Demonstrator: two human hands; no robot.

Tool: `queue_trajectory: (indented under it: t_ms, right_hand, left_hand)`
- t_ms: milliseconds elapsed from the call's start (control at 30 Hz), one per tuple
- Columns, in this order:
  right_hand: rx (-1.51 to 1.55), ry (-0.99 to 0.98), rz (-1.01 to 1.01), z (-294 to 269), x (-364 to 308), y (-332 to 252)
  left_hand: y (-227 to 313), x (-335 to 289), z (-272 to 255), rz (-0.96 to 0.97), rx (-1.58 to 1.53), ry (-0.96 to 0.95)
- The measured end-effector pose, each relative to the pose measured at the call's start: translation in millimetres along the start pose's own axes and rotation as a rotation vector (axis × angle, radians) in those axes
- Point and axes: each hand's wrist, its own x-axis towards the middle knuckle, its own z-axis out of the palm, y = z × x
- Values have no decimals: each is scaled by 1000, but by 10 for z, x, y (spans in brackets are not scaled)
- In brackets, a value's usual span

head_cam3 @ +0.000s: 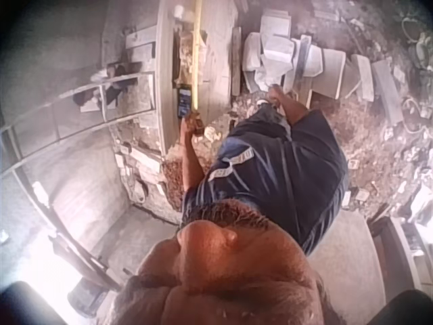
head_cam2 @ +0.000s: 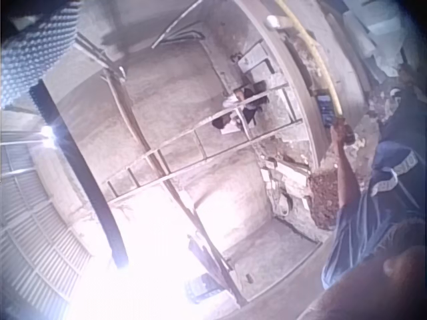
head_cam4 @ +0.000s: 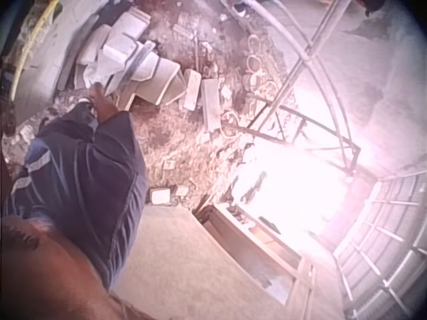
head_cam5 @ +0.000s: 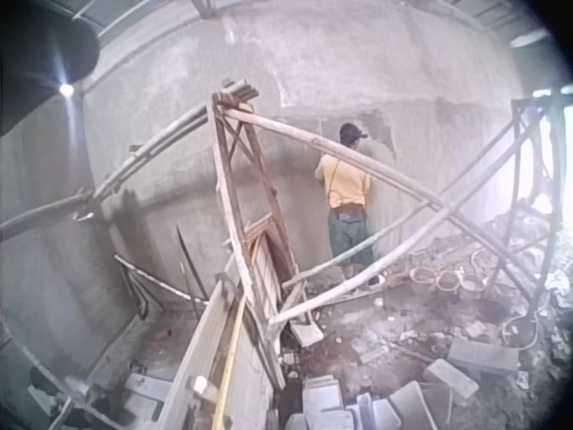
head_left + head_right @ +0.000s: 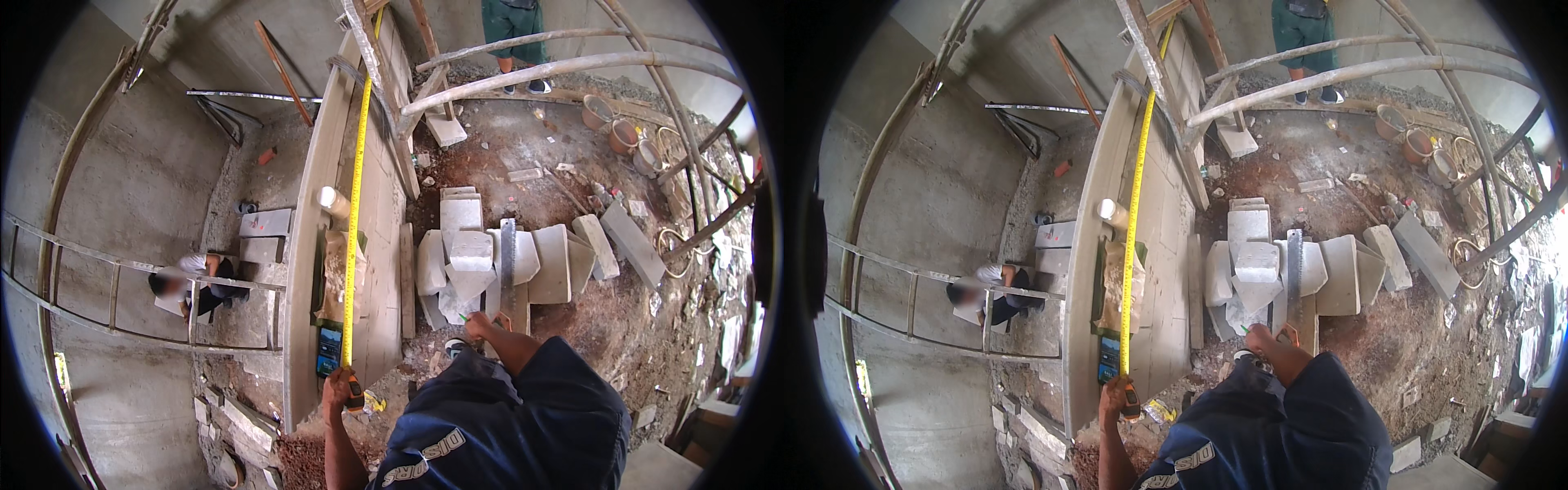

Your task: The person positions a metal hinge on a wooden door frame and marks the screw holes with a green pencil. They then retrieve a tape measure, measure the height of the wall, and mark the measurements on a wooden door panel. Finally, they lift and position the door panel against the wall.

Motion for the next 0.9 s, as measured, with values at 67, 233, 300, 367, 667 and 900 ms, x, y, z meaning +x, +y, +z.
queue_trajectory:
  t_ms: [67,233,300,367,667,900]
  right_hand:
    - [-16,-23,-20,37,9,-29]
    - [42,72,-50,-197,-401,-282]
    - [109,102,-32,-278,-438,-380]
    - [86,98,-62,-251,-404,-325]
    - [193,121,-131,213,25,-99]
    - [633,137,42,-9,-182,-346]
  left_hand:
    - [-94,18,4,75,17,5]
    - [-178,-10,16,54,21,11]
    - [-223,-14,20,108,33,22]
    - [-205,8,29,105,19,27]
    - [-45,-40,-1,53,21,38]
    - [-55,-45,13,-1,9,23]
